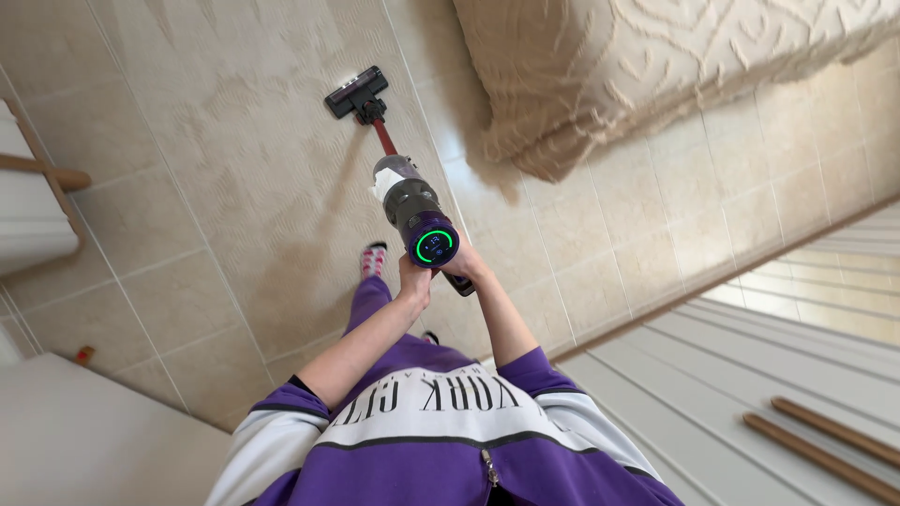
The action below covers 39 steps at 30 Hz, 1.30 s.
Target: Vacuuming the floor in a bedroom.
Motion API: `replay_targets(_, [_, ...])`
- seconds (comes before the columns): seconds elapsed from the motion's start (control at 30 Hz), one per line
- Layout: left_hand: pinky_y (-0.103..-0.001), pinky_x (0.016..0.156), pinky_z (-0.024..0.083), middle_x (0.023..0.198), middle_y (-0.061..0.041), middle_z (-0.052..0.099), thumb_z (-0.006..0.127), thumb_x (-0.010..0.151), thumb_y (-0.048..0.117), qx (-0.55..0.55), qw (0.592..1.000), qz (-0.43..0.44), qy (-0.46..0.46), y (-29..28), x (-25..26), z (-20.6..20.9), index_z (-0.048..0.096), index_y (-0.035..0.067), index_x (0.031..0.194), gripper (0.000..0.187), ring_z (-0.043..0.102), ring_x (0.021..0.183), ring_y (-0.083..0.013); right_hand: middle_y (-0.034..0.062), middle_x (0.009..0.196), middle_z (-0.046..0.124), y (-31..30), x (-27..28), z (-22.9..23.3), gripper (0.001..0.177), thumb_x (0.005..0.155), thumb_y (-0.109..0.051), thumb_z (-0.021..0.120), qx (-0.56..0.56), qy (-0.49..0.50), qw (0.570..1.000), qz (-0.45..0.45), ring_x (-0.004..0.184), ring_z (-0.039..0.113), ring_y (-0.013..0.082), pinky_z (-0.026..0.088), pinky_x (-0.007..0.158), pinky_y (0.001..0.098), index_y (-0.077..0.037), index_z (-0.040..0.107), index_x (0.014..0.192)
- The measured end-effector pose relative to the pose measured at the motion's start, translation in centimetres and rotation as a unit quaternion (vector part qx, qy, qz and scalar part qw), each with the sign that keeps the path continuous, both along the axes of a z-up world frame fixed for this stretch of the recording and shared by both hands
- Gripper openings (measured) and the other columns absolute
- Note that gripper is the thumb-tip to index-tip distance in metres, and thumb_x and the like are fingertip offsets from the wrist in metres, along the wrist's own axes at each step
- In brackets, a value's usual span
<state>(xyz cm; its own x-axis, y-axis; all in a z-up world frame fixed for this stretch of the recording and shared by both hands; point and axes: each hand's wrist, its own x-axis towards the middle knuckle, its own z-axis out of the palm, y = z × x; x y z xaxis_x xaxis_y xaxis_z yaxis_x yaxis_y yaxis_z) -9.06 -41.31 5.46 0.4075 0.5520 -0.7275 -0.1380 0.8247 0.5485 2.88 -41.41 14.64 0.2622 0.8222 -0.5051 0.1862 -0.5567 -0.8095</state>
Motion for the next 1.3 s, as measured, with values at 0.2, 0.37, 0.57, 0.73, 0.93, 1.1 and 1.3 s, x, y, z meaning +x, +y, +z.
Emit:
replay_targets(0.2, [-0.036, 0.076, 0.060, 0.105, -0.003, 0.072, 0.062, 0.097, 0.012, 0.002, 0.999, -0.007, 0.041, 15.0, 2.4, -4.4, 0.067, 0.004, 0.111, 0.017, 0.068, 0.090, -0.0133, 0.0094, 0.120, 0.072, 12.9, 2.5, -8.6, 0.053, 0.076, -0.016, 0.085, 0.057, -0.073, 0.995, 0.041, 0.110, 0.067, 0.0200, 0.055, 0.095, 0.0369, -0.008, 0.067, 0.126])
replay_targets(0.37, [-0.037, 0.071, 0.060, 0.102, -0.008, 0.072, 0.062, 0.097, 0.010, 0.022, 0.999, -0.017, 0.044, 24.0, 2.7, -5.6, 0.067, 0.000, 0.109, 0.017, 0.070, 0.084, -0.0156, 0.0075, 0.113, 0.073, 21.3, 2.4, -10.8, 0.049, 0.074, -0.017, 0.085, 0.084, -0.034, 0.996, -0.003, 0.103, 0.067, 0.0185, 0.058, 0.091, 0.0360, -0.007, 0.068, 0.119])
replay_targets(0.57, [-0.033, 0.069, 0.059, 0.100, -0.006, 0.072, 0.062, 0.098, 0.012, 0.015, 0.999, -0.027, 0.040, 25.3, 1.4, -6.0, 0.068, 0.001, 0.108, 0.017, 0.069, 0.083, -0.0138, 0.0052, 0.105, 0.071, 22.0, 0.9, -12.4, 0.049, 0.073, -0.017, 0.086, 0.109, -0.024, 0.993, -0.040, 0.095, 0.066, 0.0167, 0.059, 0.083, 0.0355, -0.007, 0.065, 0.115])
replay_targets(0.73, [-0.032, 0.060, 0.051, 0.096, -0.006, 0.070, 0.064, 0.097, 0.010, 0.018, 0.997, -0.037, 0.061, 19.9, -0.8, -7.5, 0.067, -0.001, 0.106, 0.014, 0.062, 0.073, -0.0120, 0.0039, 0.103, 0.072, 16.2, -1.5, -12.3, 0.039, 0.077, -0.019, 0.085, 0.093, -0.040, 0.994, -0.046, 0.093, 0.067, 0.0159, 0.059, 0.081, 0.0351, -0.008, 0.070, 0.111])
replay_targets(0.93, [-0.034, 0.052, 0.048, 0.079, -0.009, 0.069, 0.060, 0.092, 0.002, 0.031, 0.992, -0.088, 0.087, 9.7, -4.7, -3.8, 0.068, -0.003, 0.104, 0.016, 0.059, 0.057, -0.0158, 0.0021, 0.095, 0.071, 5.2, -5.8, -9.7, 0.032, 0.079, -0.015, 0.083, 0.152, -0.019, 0.987, -0.044, 0.083, 0.065, 0.0121, 0.058, 0.067, 0.0330, -0.007, 0.070, 0.107])
replay_targets(1.1, [-0.033, 0.050, 0.047, 0.079, -0.009, 0.069, 0.067, 0.094, 0.008, 0.034, 0.993, -0.084, 0.072, -2.5, -9.2, -3.1, 0.067, -0.005, 0.110, 0.022, 0.058, 0.056, -0.0162, 0.0027, 0.081, 0.066, -6.0, -11.1, -5.8, 0.025, 0.084, -0.015, 0.075, -0.043, 0.064, 0.990, -0.121, 0.061, 0.058, 0.0135, 0.047, 0.048, 0.0335, -0.009, 0.070, 0.108])
replay_targets(1.3, [-0.032, 0.047, 0.049, 0.076, -0.011, 0.069, 0.063, 0.090, 0.006, 0.011, 0.992, -0.097, 0.078, -16.6, -16.5, 0.4, 0.065, -0.003, 0.117, 0.028, 0.061, 0.053, -0.0182, 0.0025, 0.090, 0.069, -21.9, -17.0, -8.0, 0.032, 0.077, -0.006, 0.077, 0.077, -0.009, 0.996, -0.046, 0.075, 0.065, 0.0103, 0.056, 0.056, 0.0318, -0.007, 0.069, 0.107])
